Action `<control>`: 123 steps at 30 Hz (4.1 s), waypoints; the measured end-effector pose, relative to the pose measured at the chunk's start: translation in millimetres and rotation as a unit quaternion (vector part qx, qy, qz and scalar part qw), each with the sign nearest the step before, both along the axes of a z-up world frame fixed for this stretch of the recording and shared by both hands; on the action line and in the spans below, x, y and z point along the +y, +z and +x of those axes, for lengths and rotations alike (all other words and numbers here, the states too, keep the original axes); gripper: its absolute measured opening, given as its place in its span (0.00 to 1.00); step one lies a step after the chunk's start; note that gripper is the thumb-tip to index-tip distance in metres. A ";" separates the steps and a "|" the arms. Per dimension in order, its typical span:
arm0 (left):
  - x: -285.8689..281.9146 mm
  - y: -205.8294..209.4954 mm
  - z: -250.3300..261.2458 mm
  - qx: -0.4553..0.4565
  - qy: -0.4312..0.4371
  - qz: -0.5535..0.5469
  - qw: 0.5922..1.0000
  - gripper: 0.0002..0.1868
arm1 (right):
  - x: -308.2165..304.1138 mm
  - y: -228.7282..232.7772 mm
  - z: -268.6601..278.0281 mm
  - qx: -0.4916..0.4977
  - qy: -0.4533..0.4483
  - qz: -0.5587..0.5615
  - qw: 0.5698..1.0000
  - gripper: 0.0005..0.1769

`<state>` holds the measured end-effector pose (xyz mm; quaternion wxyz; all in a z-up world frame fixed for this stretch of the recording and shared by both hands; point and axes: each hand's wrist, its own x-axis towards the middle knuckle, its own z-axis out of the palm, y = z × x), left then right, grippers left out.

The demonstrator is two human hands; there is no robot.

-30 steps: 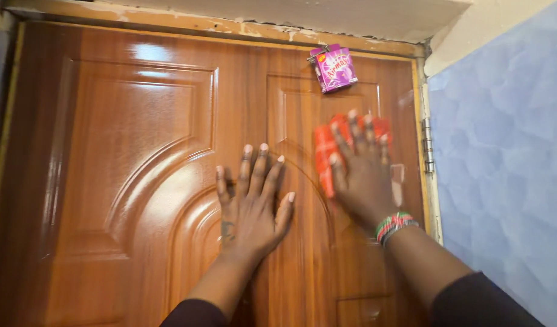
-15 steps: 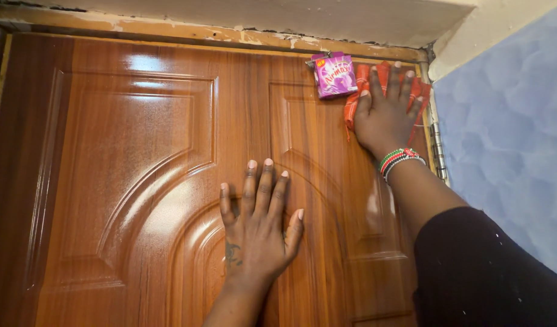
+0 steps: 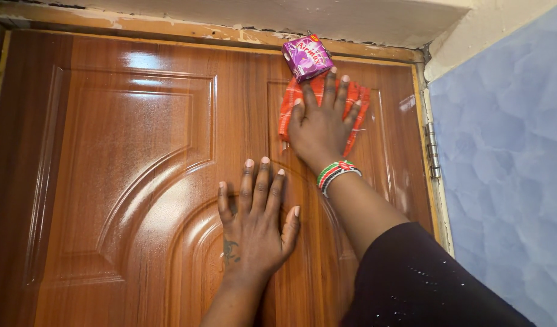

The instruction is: The person wipes a brown wooden door with an orange cloth. They systematically clean the upper, middle, and lower sections of the door, including the area around the handle.

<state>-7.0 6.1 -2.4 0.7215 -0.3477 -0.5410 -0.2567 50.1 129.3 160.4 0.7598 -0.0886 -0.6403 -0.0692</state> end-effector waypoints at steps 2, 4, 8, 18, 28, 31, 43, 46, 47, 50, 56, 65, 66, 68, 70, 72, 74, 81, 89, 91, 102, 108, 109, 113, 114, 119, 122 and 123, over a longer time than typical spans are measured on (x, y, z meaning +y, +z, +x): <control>-0.4 -1.1 0.1 -0.001 -0.001 0.000 1.000 0.35 | -5.4 -5.6 -2.0 -0.002 0.007 0.014 1.000 0.31; -0.3 0.0 0.6 0.002 0.008 0.002 1.000 0.35 | -7.7 -10.9 0.7 -0.018 0.006 0.043 0.999 0.30; -0.4 -1.1 -1.1 0.002 -0.002 -0.001 1.000 0.35 | 0.8 -24.5 12.8 -0.058 0.028 0.114 0.991 0.29; 1.5 -2.1 -1.3 -0.014 0.015 -0.006 1.000 0.34 | 48.5 -37.6 45.3 -0.085 0.009 0.144 0.986 0.29; 2.9 -1.7 -6.7 -0.013 0.004 -0.004 1.000 0.34 | 95.5 7.5 49.9 -0.008 -0.020 -0.015 1.000 0.32; 2.4 -2.0 -4.5 -0.010 -0.001 0.004 1.000 0.34 | 95.0 36.7 49.7 -0.002 -0.014 -0.061 0.998 0.33; 3.1 -1.6 -4.7 -0.010 0.004 0.007 1.000 0.33 | 128.1 60.4 67.8 -0.058 -0.053 0.116 0.990 0.27; 2.0 -1.8 -3.8 -0.016 0.020 0.003 1.000 0.33 | 126.7 58.0 69.7 -0.041 -0.048 0.077 0.995 0.28; 2.3 -1.9 -3.2 -0.018 0.024 0.001 1.000 0.33 | 126.7 56.3 71.3 -0.039 -0.045 0.064 0.996 0.29; 1.1 -2.2 -2.8 -0.017 0.021 0.004 1.000 0.34 | 130.1 43.5 75.5 -0.018 -0.039 0.010 0.999 0.28; 0.0 -2.8 -1.5 -0.008 0.008 0.001 1.000 0.32 | 143.4 3.6 85.5 -0.044 -0.038 0.065 0.996 0.29; -2.7 -4.3 -1.3 0.005 -0.001 -0.043 0.999 0.32 | 131.4 -66.1 87.1 -0.066 -0.061 0.077 0.993 0.28; -3.3 -5.5 -1.2 0.004 0.002 -0.048 0.999 0.32 | 128.9 -72.3 87.5 -0.081 -0.066 0.101 0.989 0.28; -1.4 -3.4 -0.4 0.010 0.006 -0.054 0.998 0.32 | 123.9 -81.1 91.1 -0.107 -0.080 0.153 0.979 0.29; -1.2 -3.2 -0.8 0.014 0.013 -0.057 0.998 0.33 | 116.1 -94.7 92.1 -0.140 -0.067 0.177 0.972 0.29; -1.3 -4.3 -0.5 0.013 0.017 -0.061 0.998 0.32 | 105.9 -119.8 89.3 -0.168 -0.058 0.199 0.964 0.29; -1.2 -4.0 0.2 0.013 0.017 -0.058 0.998 0.32 | 96.5 -144.6 85.6 -0.187 -0.057 0.222 0.955 0.30; -2.9 -6.7 4.3 0.035 0.038 -0.077 0.996 0.32 | 128.9 -99.5 101.6 -0.199 -0.056 0.242 0.948 0.30; -6.2 -9.2 3.5 0.057 0.013 -0.084 0.995 0.30 | 122.2 -130.2 89.0 -0.089 -0.040 0.078 0.992 0.30; -7.3 -8.6 3.3 0.078 0.008 -0.090 0.993 0.29 | 119.5 -157.2 87.8 -0.087 -0.040 0.075 0.993 0.30; 5.7 -91.2 40.4 0.028 -0.101 -0.218 0.970 0.28 | 111.9 -299.2 99.0 -0.126 -0.022 0.005 0.992 0.30; -11.2 -139.0 68.2 -0.078 -0.092 -0.284 0.951 0.38 | 91.4 -355.0 90.8 -0.186 -0.039 0.035 0.981 0.31; -17.7 -142.6 70.3 -0.096 -0.090 -0.284 0.950 0.38 | 83.8 -358.6 88.0 -0.204 -0.041 0.058 0.976 0.32; -47.6 -153.0 76.0 -0.146 -0.072 -0.270 0.949 0.38 | 45.1 -343.9 73.0 -0.275 -0.004 0.133 0.952 0.31; -56.0 -154.7 77.7 -0.156 -0.067 -0.264 0.949 0.37 | 34.3 -333.4 68.9 -0.267 0.001 0.135 0.954 0.31; -92.4 -150.0 81.8 -0.213 -0.064 -0.222 0.949 0.34 | -20.9 -269.6 37.1 -0.219 0.009 0.097 0.971 0.33; -98.7 -151.3 85.0 -0.240 -0.184 -0.157 0.940 0.33 | -52.1 -258.2 7.7 -0.184 0.000 0.094 0.978 0.35; -96.9 -153.0 86.2 -0.266 -0.235 -0.133 0.925 0.33 | -57.5 -260.8 0.4 -0.186 0.005 0.097 0.978 0.35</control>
